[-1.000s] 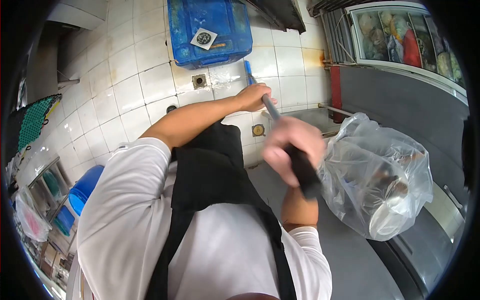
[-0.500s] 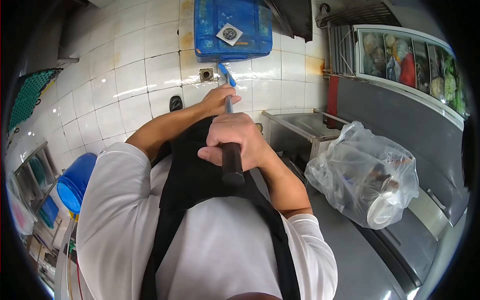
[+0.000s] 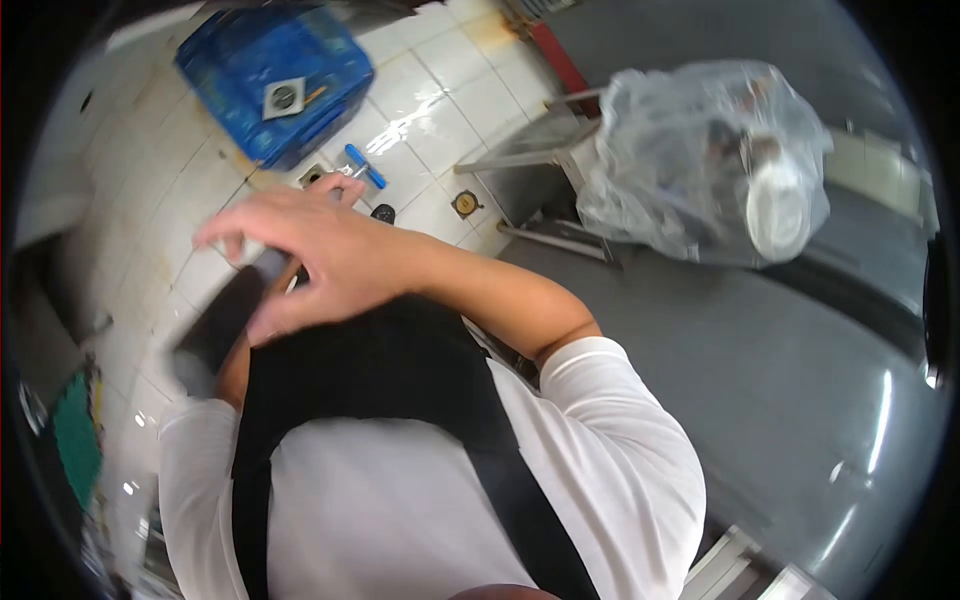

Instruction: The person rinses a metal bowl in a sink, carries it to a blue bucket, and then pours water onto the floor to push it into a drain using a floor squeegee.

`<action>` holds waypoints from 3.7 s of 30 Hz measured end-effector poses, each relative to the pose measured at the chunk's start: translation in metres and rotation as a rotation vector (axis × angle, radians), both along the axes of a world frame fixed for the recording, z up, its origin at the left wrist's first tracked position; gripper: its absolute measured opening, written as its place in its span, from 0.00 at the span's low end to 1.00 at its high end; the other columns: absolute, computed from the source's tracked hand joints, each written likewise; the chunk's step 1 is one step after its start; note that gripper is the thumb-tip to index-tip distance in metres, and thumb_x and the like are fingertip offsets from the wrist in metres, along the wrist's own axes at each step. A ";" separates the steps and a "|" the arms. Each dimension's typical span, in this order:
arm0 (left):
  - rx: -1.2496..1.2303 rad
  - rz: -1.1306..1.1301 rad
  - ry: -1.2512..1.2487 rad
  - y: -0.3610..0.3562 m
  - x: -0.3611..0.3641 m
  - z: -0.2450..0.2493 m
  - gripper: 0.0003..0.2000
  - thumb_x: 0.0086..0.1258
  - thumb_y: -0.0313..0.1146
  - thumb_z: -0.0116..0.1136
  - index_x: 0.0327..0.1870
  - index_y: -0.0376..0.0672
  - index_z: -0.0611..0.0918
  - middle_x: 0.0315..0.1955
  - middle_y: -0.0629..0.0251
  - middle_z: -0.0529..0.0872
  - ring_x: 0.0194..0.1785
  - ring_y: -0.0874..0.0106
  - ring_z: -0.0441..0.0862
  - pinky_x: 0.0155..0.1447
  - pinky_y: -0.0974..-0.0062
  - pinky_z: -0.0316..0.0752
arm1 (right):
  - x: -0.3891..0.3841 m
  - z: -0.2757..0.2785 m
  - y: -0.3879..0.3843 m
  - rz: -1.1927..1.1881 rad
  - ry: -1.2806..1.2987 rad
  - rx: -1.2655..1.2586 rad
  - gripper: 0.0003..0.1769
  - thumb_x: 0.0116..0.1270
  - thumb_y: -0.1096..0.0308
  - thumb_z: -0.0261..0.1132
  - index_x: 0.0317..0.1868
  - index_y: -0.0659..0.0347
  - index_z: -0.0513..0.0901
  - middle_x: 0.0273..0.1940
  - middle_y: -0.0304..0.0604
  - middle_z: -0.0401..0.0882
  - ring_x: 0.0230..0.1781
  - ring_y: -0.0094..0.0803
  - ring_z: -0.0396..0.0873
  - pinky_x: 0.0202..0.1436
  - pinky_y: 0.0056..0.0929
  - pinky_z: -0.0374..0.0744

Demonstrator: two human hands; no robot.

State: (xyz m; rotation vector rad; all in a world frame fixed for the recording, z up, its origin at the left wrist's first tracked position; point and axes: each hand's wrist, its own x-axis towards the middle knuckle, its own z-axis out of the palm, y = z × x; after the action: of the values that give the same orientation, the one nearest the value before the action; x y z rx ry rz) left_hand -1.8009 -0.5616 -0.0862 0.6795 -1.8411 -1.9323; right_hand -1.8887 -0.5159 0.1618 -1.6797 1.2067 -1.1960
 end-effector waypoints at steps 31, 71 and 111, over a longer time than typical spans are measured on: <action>0.109 -0.501 0.251 -0.113 -0.297 0.216 0.16 0.79 0.43 0.50 0.27 0.48 0.70 0.20 0.73 0.69 0.29 0.76 0.73 0.55 0.63 0.74 | -0.245 -0.362 0.037 -1.031 0.064 0.766 0.07 0.59 0.66 0.65 0.37 0.58 0.85 0.37 0.58 0.84 0.43 0.58 0.82 0.48 0.49 0.80; -0.021 -0.483 0.317 -0.271 -0.665 0.223 0.20 0.79 0.49 0.49 0.48 0.38 0.80 0.21 0.75 0.72 0.30 0.79 0.70 0.48 0.70 0.69 | -0.678 -0.354 -0.138 -1.019 0.169 0.662 0.09 0.51 0.73 0.63 0.34 0.57 0.86 0.36 0.57 0.83 0.43 0.57 0.81 0.49 0.50 0.79; -0.356 0.180 0.012 -0.210 -0.374 0.246 0.23 0.70 0.51 0.62 0.45 0.34 0.83 0.20 0.69 0.75 0.28 0.69 0.77 0.44 0.62 0.74 | -0.499 -0.353 -0.243 -0.022 0.470 0.542 0.13 0.54 0.71 0.62 0.39 0.55 0.89 0.39 0.53 0.86 0.45 0.52 0.84 0.52 0.45 0.81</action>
State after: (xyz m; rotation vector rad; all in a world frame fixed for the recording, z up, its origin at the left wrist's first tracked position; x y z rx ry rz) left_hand -2.1747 -0.7715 0.1599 0.6852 -1.9720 -1.4436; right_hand -2.3876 -0.7590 -0.1915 -1.5571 1.6531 -0.4167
